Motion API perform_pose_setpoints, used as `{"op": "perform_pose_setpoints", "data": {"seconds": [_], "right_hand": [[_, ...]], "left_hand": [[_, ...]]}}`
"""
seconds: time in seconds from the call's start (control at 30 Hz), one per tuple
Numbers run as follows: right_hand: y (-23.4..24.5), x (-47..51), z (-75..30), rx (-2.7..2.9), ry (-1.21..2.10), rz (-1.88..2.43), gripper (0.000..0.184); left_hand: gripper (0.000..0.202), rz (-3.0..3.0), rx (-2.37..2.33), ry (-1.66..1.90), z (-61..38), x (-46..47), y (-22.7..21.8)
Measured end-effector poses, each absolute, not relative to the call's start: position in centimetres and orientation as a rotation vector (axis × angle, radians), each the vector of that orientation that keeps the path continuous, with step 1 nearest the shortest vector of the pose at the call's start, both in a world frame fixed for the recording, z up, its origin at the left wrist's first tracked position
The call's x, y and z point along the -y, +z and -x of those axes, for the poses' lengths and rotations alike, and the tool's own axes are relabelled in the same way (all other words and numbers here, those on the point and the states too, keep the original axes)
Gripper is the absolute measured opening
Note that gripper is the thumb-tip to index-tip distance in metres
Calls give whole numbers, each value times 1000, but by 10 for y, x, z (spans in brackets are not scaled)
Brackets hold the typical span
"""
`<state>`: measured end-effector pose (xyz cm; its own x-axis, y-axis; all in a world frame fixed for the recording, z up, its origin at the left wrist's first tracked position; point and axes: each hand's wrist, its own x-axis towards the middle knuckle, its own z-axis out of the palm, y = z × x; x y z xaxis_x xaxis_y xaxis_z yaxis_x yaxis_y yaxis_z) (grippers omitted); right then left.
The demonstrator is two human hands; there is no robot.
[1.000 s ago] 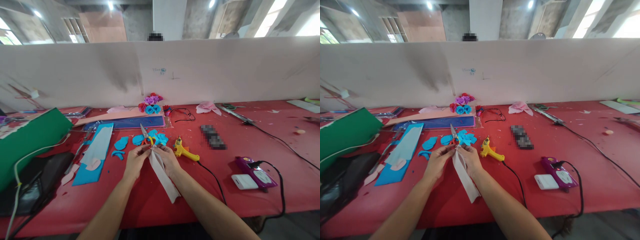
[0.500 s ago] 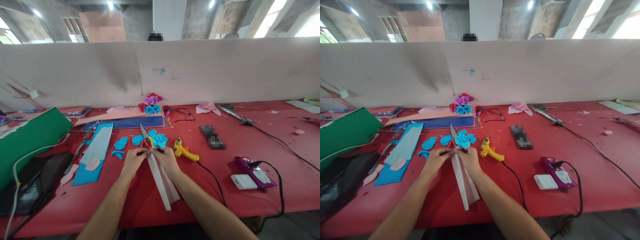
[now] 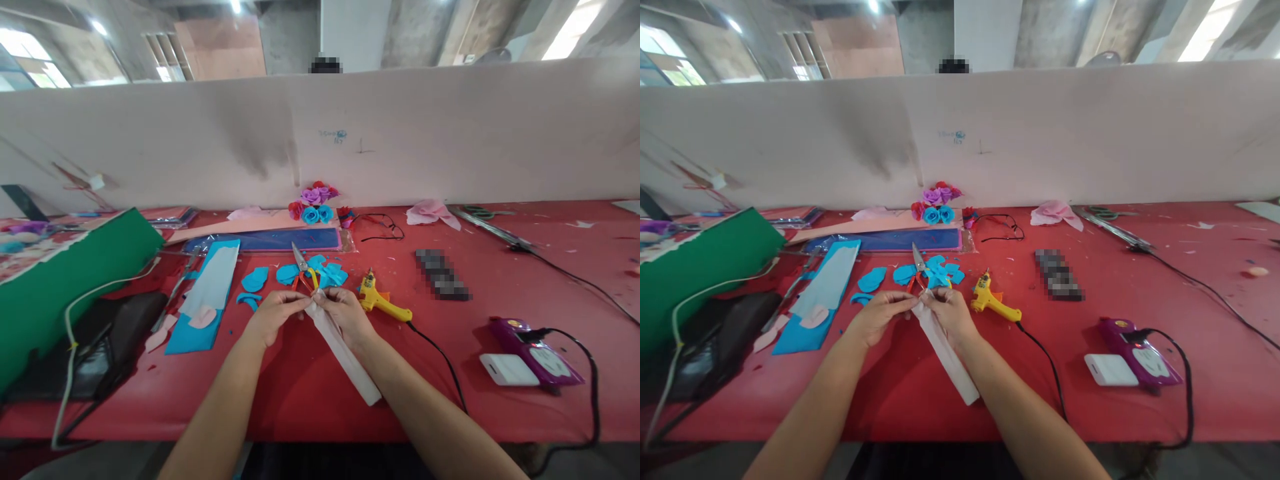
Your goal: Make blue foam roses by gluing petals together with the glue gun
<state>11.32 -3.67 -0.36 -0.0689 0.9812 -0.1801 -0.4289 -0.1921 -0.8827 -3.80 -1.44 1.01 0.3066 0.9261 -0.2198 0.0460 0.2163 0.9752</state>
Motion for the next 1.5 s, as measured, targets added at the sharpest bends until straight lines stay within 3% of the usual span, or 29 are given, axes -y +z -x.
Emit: {"op": "perform_pose_setpoints", "data": {"seconds": [1.5], "right_hand": [[-23, 32, -110, 961, 1234, 1120, 23]], "left_hand": [[27, -1640, -1237, 735, 35, 14, 4]]}}
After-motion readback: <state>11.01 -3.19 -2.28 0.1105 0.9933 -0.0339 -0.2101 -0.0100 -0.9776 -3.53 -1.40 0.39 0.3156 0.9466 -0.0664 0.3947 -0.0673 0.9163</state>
